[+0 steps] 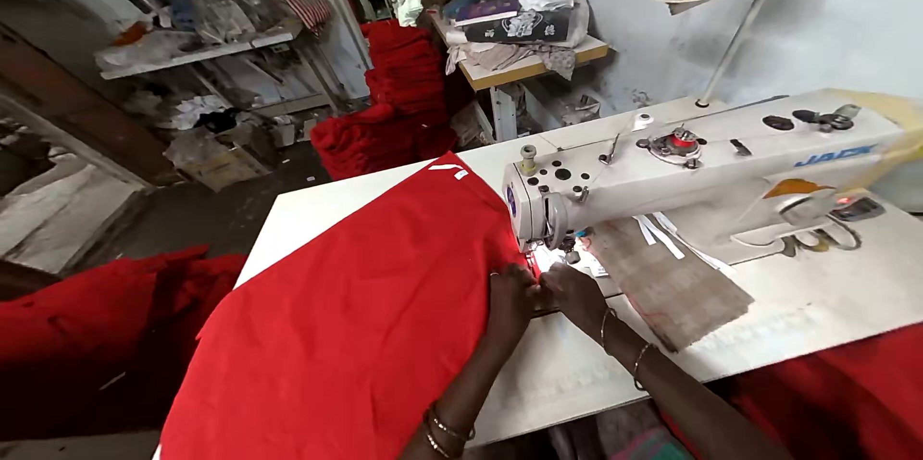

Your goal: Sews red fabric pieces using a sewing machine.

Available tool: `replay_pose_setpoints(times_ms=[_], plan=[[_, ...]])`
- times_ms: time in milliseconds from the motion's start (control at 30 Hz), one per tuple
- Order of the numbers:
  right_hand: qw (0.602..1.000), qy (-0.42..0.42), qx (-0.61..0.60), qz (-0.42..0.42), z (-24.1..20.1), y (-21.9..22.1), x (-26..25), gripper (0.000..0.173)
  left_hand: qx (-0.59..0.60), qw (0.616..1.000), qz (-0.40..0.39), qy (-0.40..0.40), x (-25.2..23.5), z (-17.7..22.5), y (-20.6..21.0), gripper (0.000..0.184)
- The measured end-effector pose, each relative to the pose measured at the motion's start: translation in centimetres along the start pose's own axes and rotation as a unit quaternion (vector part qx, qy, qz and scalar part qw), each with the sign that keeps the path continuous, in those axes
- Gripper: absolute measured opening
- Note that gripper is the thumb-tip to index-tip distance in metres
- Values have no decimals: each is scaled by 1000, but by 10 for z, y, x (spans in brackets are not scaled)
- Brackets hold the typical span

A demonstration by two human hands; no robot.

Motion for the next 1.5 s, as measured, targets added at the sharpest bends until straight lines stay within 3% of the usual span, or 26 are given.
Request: replay_pose_setpoints(times_ms=[67,133,200,267,333,433,533,600,733,800,867,933,1033,1167,1233,1333,1500], plan=[[989,106,-10,-102,2,0,-8,27,36,998,46,9,-1,-10,4,20],[982,152,-15,-110,3,-2,-12,26,9,999,0,-41,-8,-8,4,24],[991,124,-40,-9,6,-4,-7,19,-35,995,-42,-88,-14,-2,3,26],[995,46,-52,74,7,-2,2,17,-48,993,-27,-107,-15,0,2,24],[994,-24,-27,104,0,0,8,16,-50,997,33,-54,-6,0,2,18],[998,-43,30,44,-7,3,7,21,-67,988,116,79,10,0,8,19],[994,14,80,-78,-7,10,-3,29,-95,991,84,51,5,-1,11,20],[990,63,82,-99,-4,12,-13,31,-106,992,64,9,-6,1,7,26],[994,105,16,-11,6,9,-17,29,-135,989,-55,-27,-22,4,-3,33],[994,105,-9,19,12,9,-15,27,-156,977,-138,38,-34,-1,-7,33],[993,112,-26,36,16,10,-15,26,-154,957,-183,162,-47,-13,-14,28],[991,116,-35,51,17,9,-14,24,-173,924,-233,250,-53,-22,-23,35],[991,101,-42,82,19,9,-12,21,-172,909,-241,294,-39,-35,-22,41],[990,116,-42,66,20,10,-11,22,-188,951,-189,154,3,-20,-6,49],[990,118,-30,68,20,12,-13,22,-194,968,-121,102,10,-12,-4,44],[989,143,7,28,17,13,-14,26,-189,977,-75,56,14,-7,1,41],[991,132,24,-1,16,13,-19,27,-206,975,-82,30,12,-9,2,43]])
Point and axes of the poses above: each hand's wrist, its own x-axis away from the middle knuckle, its own y-axis out of the palm, z = x × y, the point moved 6 cm from there along -x, towards the middle knuckle, and after that the axes turned 15 degrees about z, right-handed, at the moved point
